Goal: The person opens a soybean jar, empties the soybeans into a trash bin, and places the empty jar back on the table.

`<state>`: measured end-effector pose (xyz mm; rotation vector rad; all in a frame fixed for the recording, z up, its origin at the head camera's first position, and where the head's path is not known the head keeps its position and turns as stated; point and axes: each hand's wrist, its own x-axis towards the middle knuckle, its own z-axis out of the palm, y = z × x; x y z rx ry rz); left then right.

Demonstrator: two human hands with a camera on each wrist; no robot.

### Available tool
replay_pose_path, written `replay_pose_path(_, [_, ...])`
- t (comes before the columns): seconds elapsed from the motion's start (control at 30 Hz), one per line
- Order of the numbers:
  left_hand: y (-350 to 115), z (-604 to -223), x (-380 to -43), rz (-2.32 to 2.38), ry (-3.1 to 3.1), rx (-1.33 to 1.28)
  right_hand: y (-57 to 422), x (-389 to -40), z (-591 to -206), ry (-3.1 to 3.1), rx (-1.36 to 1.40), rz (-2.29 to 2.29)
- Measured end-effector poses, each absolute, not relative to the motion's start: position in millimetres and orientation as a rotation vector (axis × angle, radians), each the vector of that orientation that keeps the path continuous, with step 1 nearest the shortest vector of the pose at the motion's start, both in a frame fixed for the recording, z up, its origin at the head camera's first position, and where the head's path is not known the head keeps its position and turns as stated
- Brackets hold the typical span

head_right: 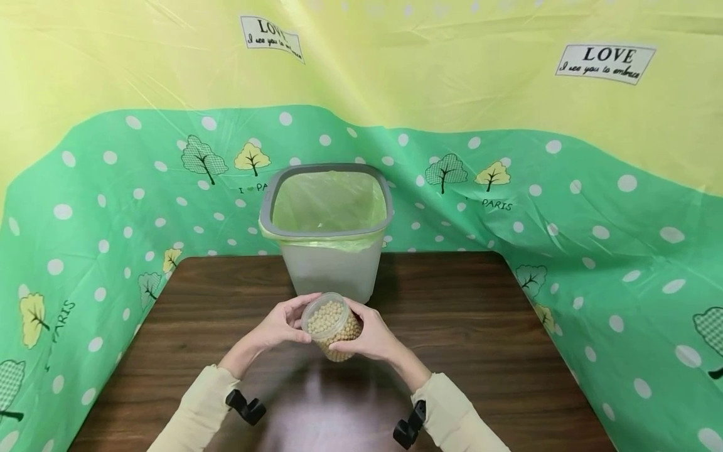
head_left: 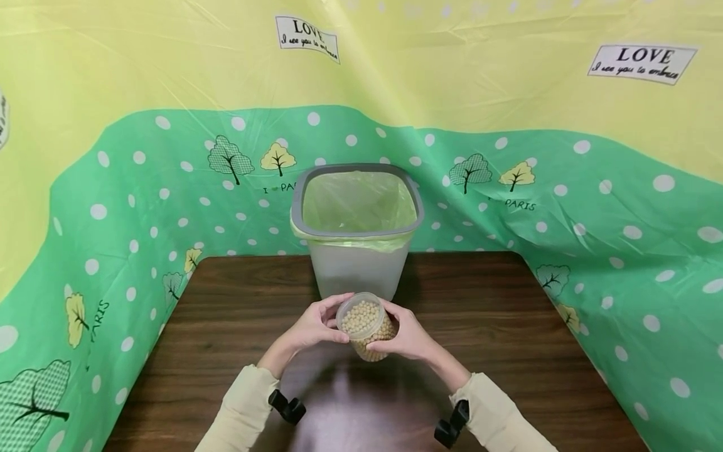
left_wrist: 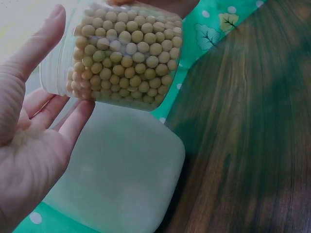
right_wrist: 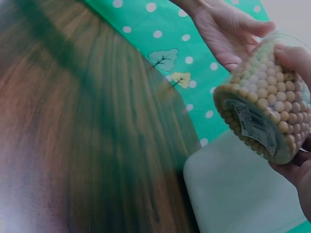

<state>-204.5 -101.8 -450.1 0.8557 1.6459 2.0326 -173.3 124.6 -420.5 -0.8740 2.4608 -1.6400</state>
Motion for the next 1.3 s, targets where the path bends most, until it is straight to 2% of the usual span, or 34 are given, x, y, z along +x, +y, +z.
replay_pose_path(0.47, [-91.1,-446.3,-197.9,2.049,1.889,0.87,125.1,-173.0,-421.3,2.704,-1.026,-1.609])
replay_pose_path(0.7, [-88.2,-438.1,-201.1,2.122,1.935,0.743,127.1,-178.2,-407.2,2.647,-0.971,-1.543])
replay_pose_path(0.87, [-92.9,-435.5,-203.6,2.135,1.857,0.775,128.3,-183.1,-400.3,2.588,-0.981,-1.513])
replay_pose_path(1.3, [-89.4,-435.9,-198.3,2.193,1.849,0.722,123.1,-188.1,-404.7,2.532,-0.976,-1.647])
